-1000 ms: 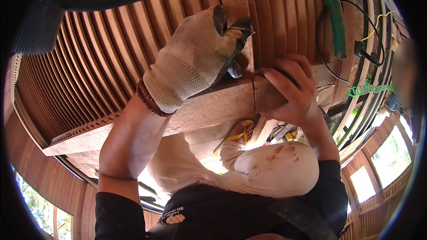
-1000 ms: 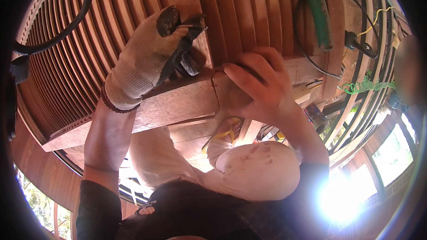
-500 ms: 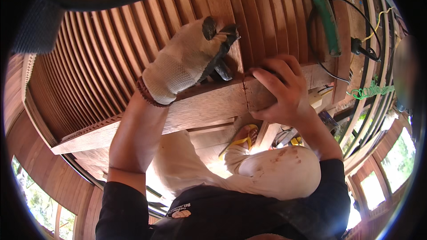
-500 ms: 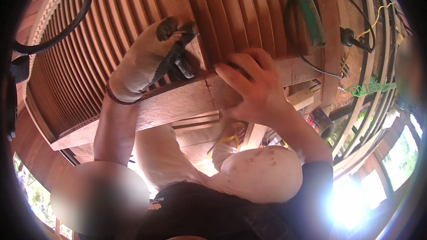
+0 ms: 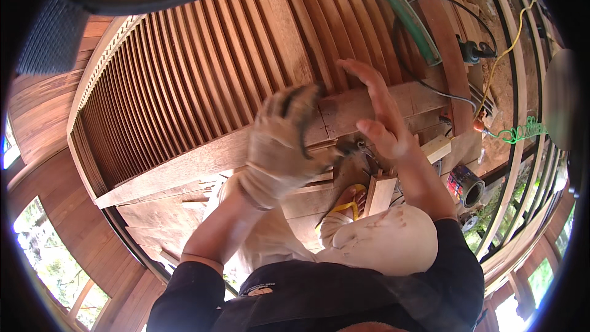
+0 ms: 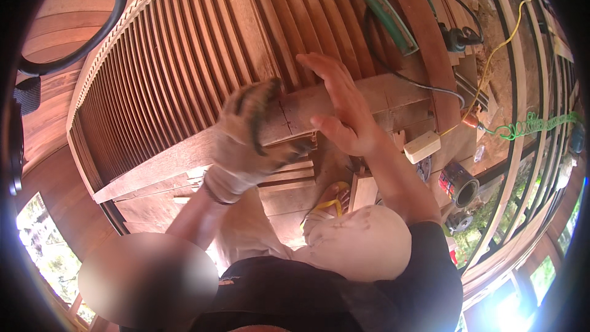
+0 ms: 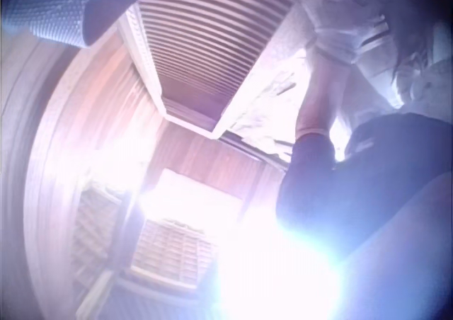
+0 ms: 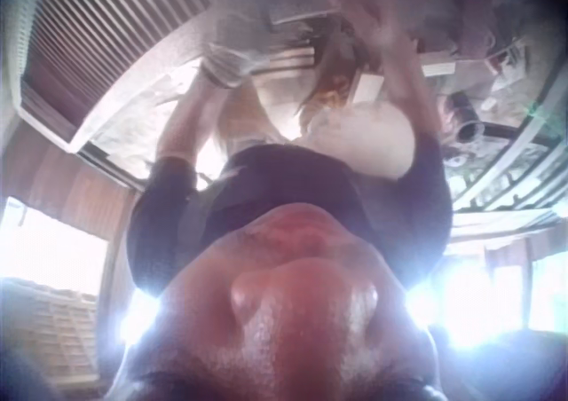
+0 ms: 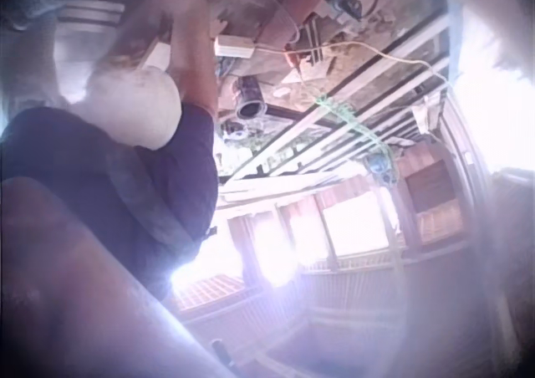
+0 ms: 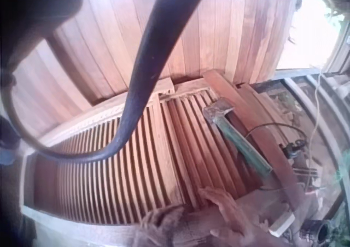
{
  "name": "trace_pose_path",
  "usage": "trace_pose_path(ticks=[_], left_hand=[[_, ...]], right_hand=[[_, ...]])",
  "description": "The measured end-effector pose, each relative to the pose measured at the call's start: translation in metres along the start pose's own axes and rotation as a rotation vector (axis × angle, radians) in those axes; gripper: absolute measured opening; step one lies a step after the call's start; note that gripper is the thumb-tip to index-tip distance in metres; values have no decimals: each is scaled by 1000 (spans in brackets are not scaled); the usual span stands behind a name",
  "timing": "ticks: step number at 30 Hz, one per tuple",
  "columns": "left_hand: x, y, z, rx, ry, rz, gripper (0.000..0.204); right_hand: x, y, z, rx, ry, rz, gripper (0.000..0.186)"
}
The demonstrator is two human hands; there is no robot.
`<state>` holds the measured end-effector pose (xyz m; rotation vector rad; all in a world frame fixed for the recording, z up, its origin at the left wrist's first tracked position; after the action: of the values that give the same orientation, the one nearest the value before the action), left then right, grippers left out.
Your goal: The person installs wooden slats into a curved ceiling structure. They pick up slats, align them with existing pieces, and use a hammer to tap them into place. The person also uses a small block of wood to assist with alignment and spacing.
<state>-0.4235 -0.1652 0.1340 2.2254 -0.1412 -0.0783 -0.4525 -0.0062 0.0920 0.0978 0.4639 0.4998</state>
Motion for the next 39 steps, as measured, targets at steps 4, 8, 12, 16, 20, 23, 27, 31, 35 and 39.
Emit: trace_pose_path(ticks=[4, 8, 12, 16, 20, 23, 27, 31, 35, 39], left_hand=[[17, -29, -6, -310, 20, 13, 87], [17, -32, -7, -275, 23, 49, 86], [17, -26, -7, -245, 39, 64, 84], [15, -36, -5, -304, 37, 70, 84], [15, -42, 0, -296, 52, 89, 86], [19, -33, -4, -294, 56, 108, 90], [16, -28, -8, -191, 22, 83, 99], [48, 2, 29, -329, -12, 106, 108], [78, 26, 85, -601, 54, 151, 110], [102, 57, 116, -619, 113, 84, 107]], right_hand=[[-1, 4, -7, -107, -67, 7, 90], [-23, 77, -23, -392, 47, -323, 67], [-39, -1, -12, -459, 17, -191, 56], [-34, 14, -20, -389, 14, -237, 51], [4, 49, -4, -36, -135, -604, 26], [80, 89, 28, 190, -238, -789, 10], [209, 81, 70, 393, -544, -771, 11], [330, 9, 104, 840, -688, -636, 49], [435, -59, 141, 1173, -988, -442, 85], [507, -110, 119, 1099, -1272, -324, 90]])
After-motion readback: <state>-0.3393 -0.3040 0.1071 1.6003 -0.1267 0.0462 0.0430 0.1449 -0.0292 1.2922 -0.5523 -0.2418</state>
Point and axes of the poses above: each hand's wrist, its own x-axis away from the middle knuckle, its own y-axis out of the back of the hand, z = x × y, the point moved 10 cm from there along -x, towards the middle knuckle, and after that the axes turned 9 degrees about y, right-handed, at the moved point
